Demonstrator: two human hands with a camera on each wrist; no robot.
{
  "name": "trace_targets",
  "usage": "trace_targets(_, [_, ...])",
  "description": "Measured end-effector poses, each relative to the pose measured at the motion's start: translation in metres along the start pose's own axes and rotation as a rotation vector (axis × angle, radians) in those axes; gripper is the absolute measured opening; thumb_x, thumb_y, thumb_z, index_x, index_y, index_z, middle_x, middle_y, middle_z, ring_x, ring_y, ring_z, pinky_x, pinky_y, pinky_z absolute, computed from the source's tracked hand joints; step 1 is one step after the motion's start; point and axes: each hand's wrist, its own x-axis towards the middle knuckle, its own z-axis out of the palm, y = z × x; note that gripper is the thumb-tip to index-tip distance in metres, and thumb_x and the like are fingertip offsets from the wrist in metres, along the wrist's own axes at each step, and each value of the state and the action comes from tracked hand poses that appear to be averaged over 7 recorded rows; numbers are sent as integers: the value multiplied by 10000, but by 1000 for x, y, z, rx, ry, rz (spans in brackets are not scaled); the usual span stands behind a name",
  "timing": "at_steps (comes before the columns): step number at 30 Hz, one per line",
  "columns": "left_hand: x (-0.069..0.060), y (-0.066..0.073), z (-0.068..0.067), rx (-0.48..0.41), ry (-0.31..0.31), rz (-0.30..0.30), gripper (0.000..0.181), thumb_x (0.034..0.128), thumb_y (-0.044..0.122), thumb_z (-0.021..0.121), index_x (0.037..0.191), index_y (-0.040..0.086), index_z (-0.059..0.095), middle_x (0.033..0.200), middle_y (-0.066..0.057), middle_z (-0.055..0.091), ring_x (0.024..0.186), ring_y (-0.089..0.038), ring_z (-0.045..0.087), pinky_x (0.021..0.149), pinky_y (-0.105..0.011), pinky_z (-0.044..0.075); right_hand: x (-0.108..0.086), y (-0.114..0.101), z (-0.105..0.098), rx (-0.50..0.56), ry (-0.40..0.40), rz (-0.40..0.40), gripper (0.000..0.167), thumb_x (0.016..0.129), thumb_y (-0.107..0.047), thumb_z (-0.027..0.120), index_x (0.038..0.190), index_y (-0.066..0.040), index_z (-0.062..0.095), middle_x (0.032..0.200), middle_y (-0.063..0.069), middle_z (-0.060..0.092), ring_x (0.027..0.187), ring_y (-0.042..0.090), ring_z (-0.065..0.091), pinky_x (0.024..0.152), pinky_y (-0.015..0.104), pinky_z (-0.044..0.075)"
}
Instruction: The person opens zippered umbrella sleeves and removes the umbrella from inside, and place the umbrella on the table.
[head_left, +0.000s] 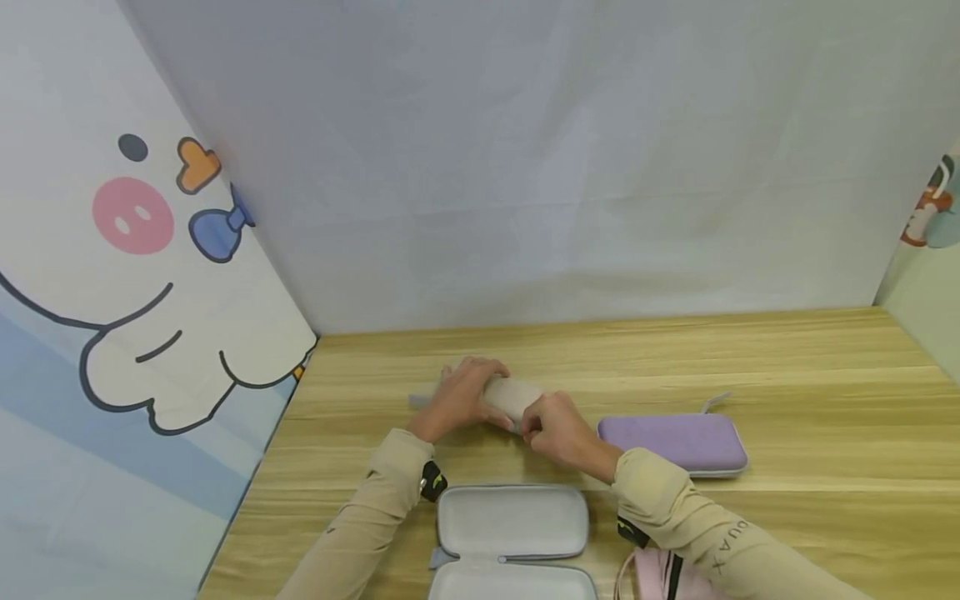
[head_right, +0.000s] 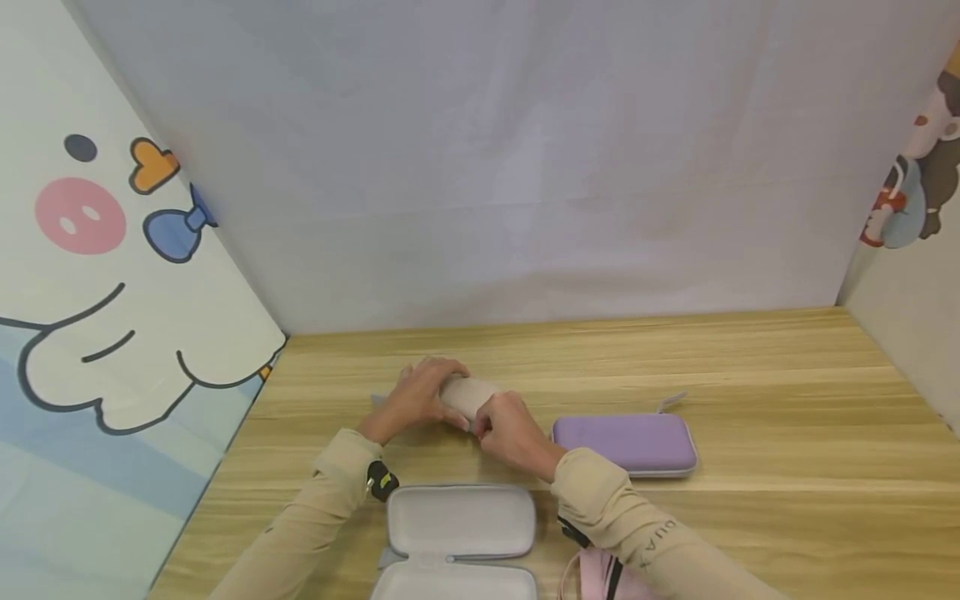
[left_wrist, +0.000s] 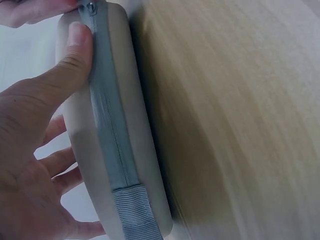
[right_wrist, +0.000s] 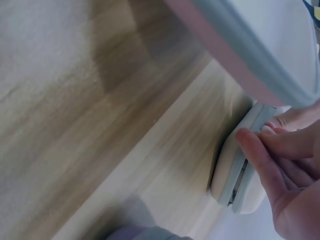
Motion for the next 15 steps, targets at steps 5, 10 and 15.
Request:
trace_targets(5, [1, 1, 3, 27, 12, -7, 750, 559, 564, 823, 1170, 193, 594, 1209, -19, 596, 1090, -230, 489, 792, -463, 360, -1, 0, 0, -20, -2, 6, 203, 614, 152, 609, 619, -33, 694, 580, -12, 621, 605, 107, 516, 619, 265, 463])
trace_targets(10, [1, -12, -4, -39, -68, -29, 766, 600, 440, 874, 1251, 171, 574, 1316, -44, 544, 1213, -279, 443, 919, -518, 363, -3, 2, 0, -27, 19, 7, 188, 608, 153, 614, 630, -15, 695, 603, 12, 637, 595, 111, 549, 571, 244, 476])
trace_targets(15, [-5, -38, -16, -169, -180, -90, 822, 623, 71, 867, 1349, 63, 482, 1403, -164, 431, 1297, -350, 369, 1059, -480, 305, -3, 0, -1, -39, 9, 39, 189, 603, 161, 602, 652, 9, 704, 634, 57, 662, 620, 170, 610, 574, 255, 500])
